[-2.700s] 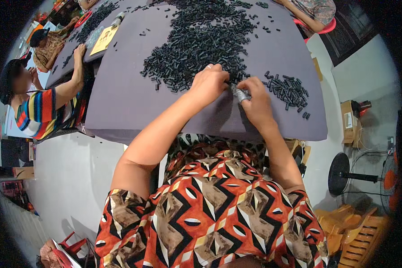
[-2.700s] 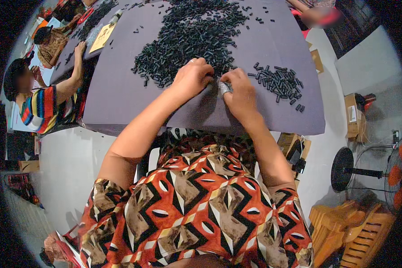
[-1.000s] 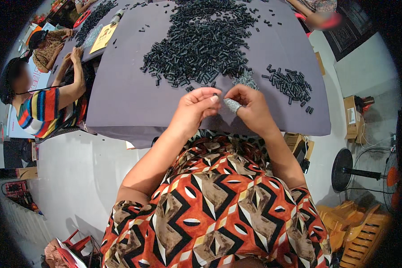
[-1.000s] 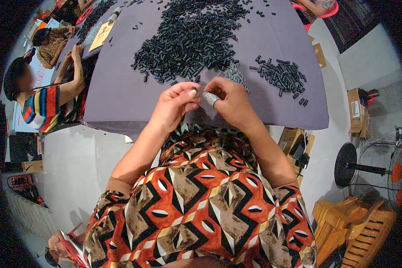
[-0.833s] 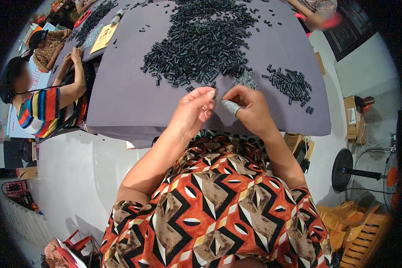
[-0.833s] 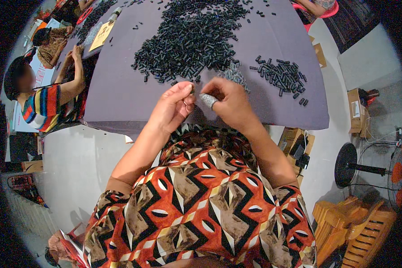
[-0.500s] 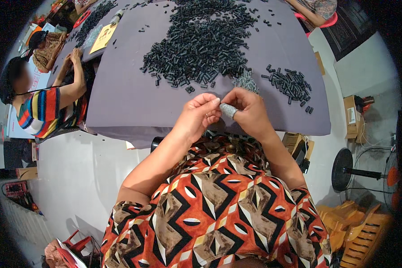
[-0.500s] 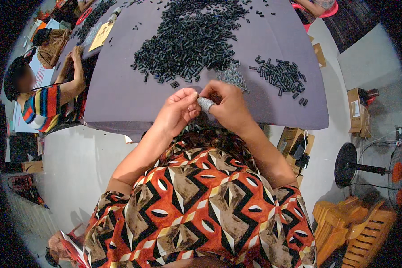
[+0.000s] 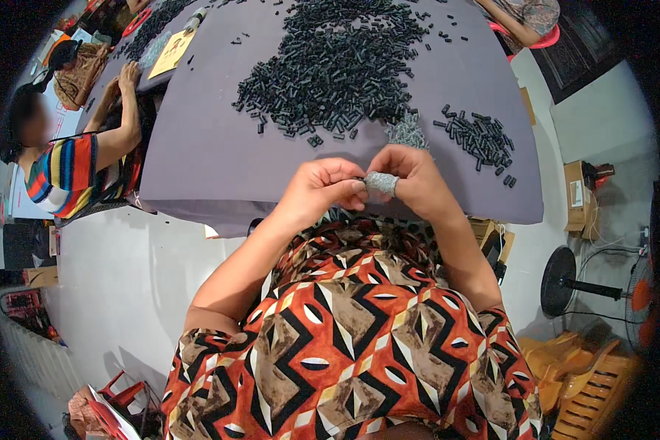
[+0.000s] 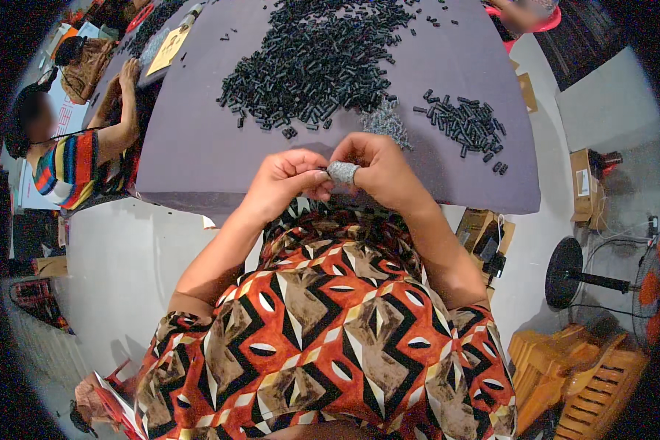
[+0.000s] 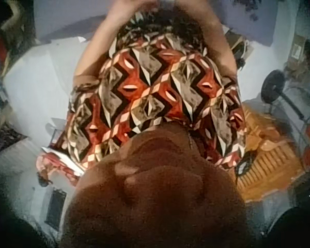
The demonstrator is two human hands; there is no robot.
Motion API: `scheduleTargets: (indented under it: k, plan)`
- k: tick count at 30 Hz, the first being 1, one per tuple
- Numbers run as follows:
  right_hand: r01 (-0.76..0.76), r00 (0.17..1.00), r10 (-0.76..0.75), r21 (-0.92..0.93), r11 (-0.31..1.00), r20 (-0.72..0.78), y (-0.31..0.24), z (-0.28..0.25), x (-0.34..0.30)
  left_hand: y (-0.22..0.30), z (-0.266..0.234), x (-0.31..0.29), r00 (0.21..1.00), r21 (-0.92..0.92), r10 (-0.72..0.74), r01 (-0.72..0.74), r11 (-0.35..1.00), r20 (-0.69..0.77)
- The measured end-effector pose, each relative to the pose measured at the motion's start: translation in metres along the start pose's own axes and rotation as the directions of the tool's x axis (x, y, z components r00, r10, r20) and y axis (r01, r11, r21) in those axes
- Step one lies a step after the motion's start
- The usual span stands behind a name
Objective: Assemble small grey and black cylindrical components by hand at a table.
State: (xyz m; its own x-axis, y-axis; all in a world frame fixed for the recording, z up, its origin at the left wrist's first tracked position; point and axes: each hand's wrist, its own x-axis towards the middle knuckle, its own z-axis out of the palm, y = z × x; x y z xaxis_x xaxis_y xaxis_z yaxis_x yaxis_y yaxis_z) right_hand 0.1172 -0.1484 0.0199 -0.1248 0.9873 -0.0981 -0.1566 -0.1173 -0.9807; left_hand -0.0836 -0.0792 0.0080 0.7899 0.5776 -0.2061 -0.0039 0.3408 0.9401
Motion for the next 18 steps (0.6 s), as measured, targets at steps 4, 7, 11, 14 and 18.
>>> scheduleTargets:
  k: [4,7,11,14,18]
  plan:
    - [0.109,0.991,-0.112,-0.044,0.993,-0.078,-0.005,0.001,-0.001,-0.008,0.005,0.002,0.996,-0.038,0.054,-0.057,0.998,-0.074]
    - [0.081,0.993,-0.088,-0.094,0.992,-0.073,-0.007,0.003,-0.002,-0.010,0.007,0.003,0.991,-0.086,0.078,-0.088,0.992,-0.105]
    - [0.078,0.990,-0.104,-0.251,0.965,-0.092,-0.001,0.007,-0.003,-0.016,0.005,0.005,0.991,-0.048,0.105,-0.109,0.993,-0.080]
    - [0.091,0.982,-0.144,-0.362,0.928,-0.120,-0.001,0.007,-0.004,-0.017,0.010,0.003,0.996,-0.052,0.048,-0.052,0.997,-0.073]
    - [0.171,0.962,-0.247,-0.446,0.878,-0.117,-0.002,0.008,-0.005,-0.019,0.009,0.003,0.997,-0.051,0.063,-0.065,0.997,-0.037]
